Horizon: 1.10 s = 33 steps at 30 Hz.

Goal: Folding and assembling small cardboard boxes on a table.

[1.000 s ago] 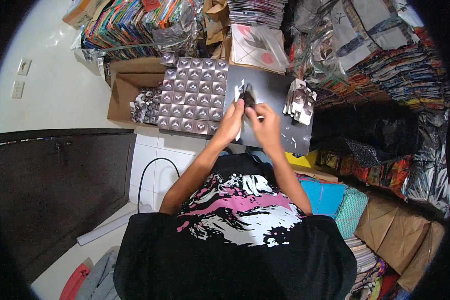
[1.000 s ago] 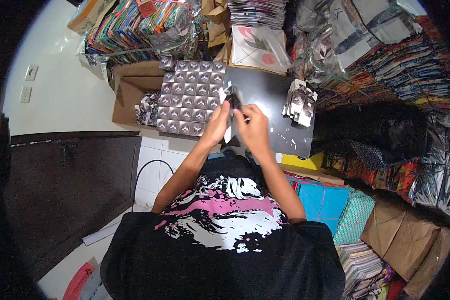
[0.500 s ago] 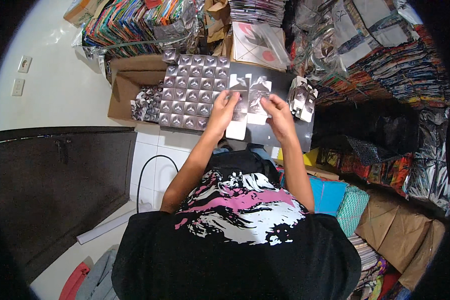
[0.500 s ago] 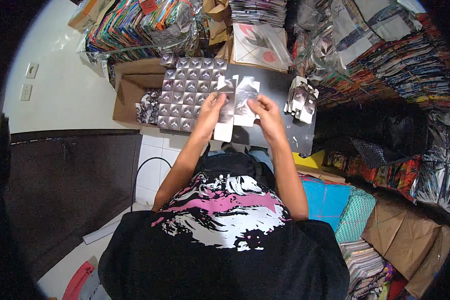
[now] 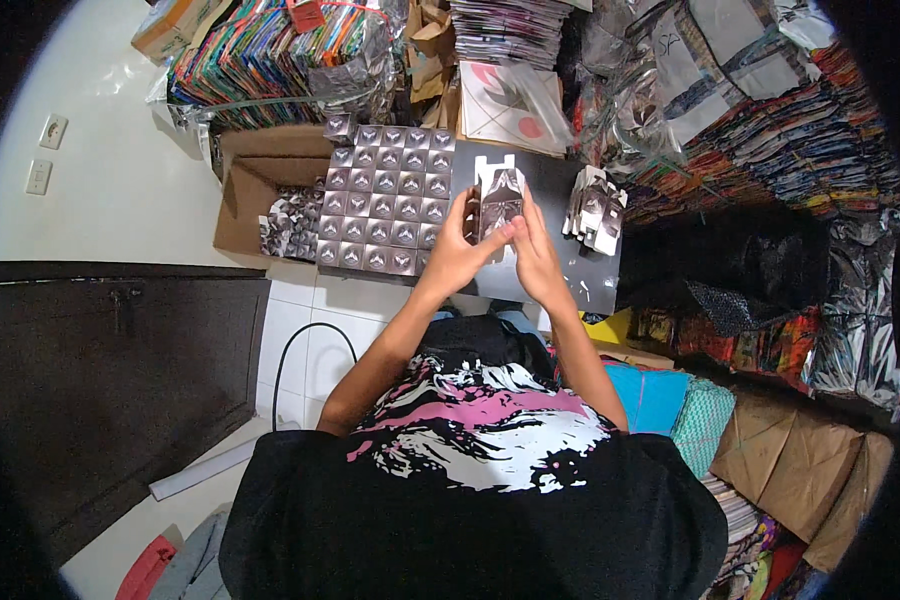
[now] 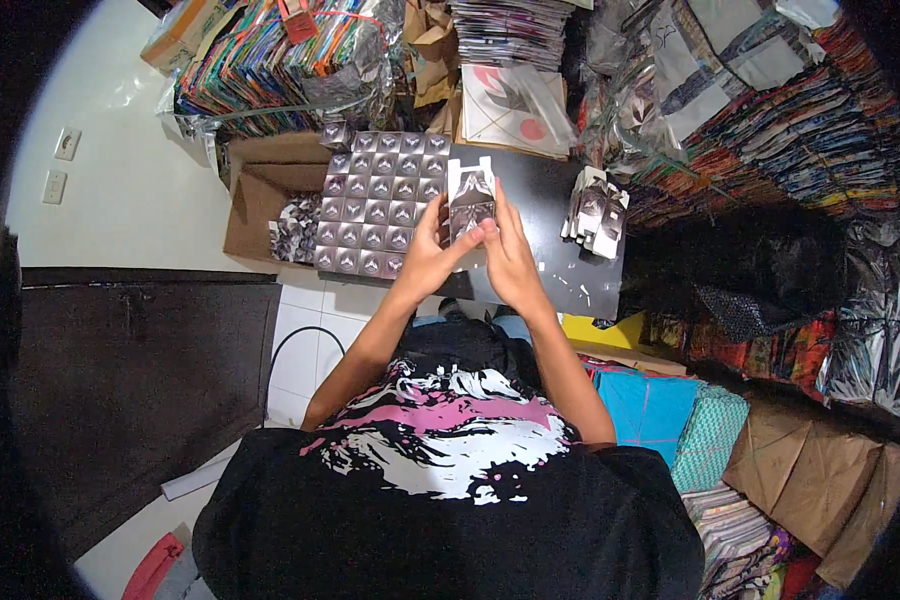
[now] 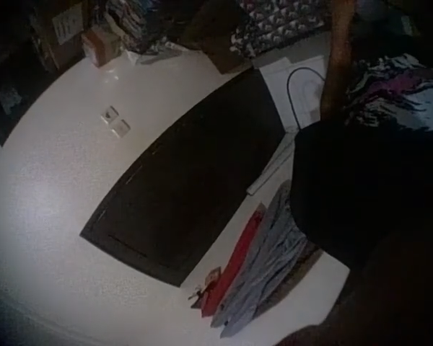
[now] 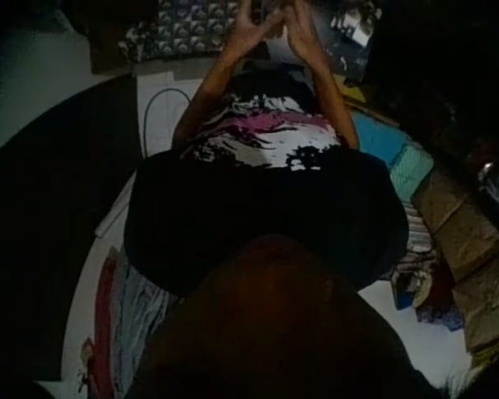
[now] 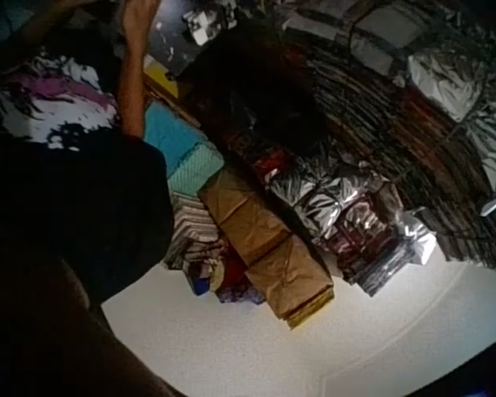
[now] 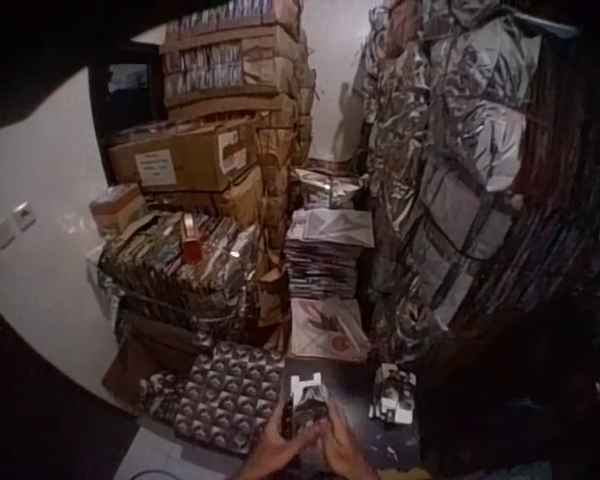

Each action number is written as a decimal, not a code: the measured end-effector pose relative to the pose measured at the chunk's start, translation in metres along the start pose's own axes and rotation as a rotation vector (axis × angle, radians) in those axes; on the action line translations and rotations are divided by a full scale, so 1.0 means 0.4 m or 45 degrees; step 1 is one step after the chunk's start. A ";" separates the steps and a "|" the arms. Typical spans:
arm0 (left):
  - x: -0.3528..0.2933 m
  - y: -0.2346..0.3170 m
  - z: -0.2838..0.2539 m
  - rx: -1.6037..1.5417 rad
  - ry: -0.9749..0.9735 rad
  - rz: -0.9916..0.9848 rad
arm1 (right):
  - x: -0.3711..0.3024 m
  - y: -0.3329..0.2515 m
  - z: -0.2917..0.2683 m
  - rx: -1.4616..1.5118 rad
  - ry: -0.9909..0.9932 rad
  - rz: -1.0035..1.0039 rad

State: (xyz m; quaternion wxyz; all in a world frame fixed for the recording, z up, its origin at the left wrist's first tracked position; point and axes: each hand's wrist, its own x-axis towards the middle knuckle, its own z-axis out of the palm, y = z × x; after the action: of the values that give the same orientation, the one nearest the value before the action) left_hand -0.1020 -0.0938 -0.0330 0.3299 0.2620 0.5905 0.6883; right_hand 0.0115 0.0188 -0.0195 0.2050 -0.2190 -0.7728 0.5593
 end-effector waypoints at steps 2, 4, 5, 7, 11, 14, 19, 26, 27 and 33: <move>0.002 0.009 -0.008 -0.092 0.005 -0.009 | -0.004 -0.013 -0.007 0.148 0.007 0.031; 0.000 0.022 -0.027 -0.147 -0.018 -0.014 | -0.001 -0.011 -0.012 0.388 0.038 0.043; -0.001 0.025 -0.034 -0.073 -0.029 0.033 | -0.003 -0.010 -0.025 0.335 0.037 0.048; 0.005 0.028 -0.047 0.108 -0.052 0.156 | -0.004 -0.017 -0.051 0.362 0.030 0.031; 0.004 0.039 -0.054 0.041 -0.100 0.192 | -0.007 -0.049 -0.095 0.513 0.028 0.092; 0.001 0.036 -0.066 -0.202 -0.267 0.108 | 0.004 -0.048 -0.111 0.581 -0.195 -0.126; 0.002 0.040 -0.039 -0.183 -0.146 0.009 | 0.006 -0.050 -0.083 0.489 -0.072 0.042; -0.030 0.072 -0.005 0.482 -0.217 0.169 | 0.015 -0.043 -0.011 -0.004 0.367 -0.018; -0.027 0.058 -0.011 0.583 -0.268 0.177 | 0.006 -0.040 -0.004 -0.020 0.341 -0.104; -0.014 0.068 -0.036 0.132 0.008 -0.155 | -0.021 -0.051 -0.020 0.196 0.242 -0.066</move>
State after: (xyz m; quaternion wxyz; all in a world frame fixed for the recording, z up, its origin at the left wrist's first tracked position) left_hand -0.1131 -0.1097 -0.0085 0.3555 0.2401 0.6411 0.6363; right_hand 0.0208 0.0145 0.0017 0.3079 -0.2346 -0.7100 0.5883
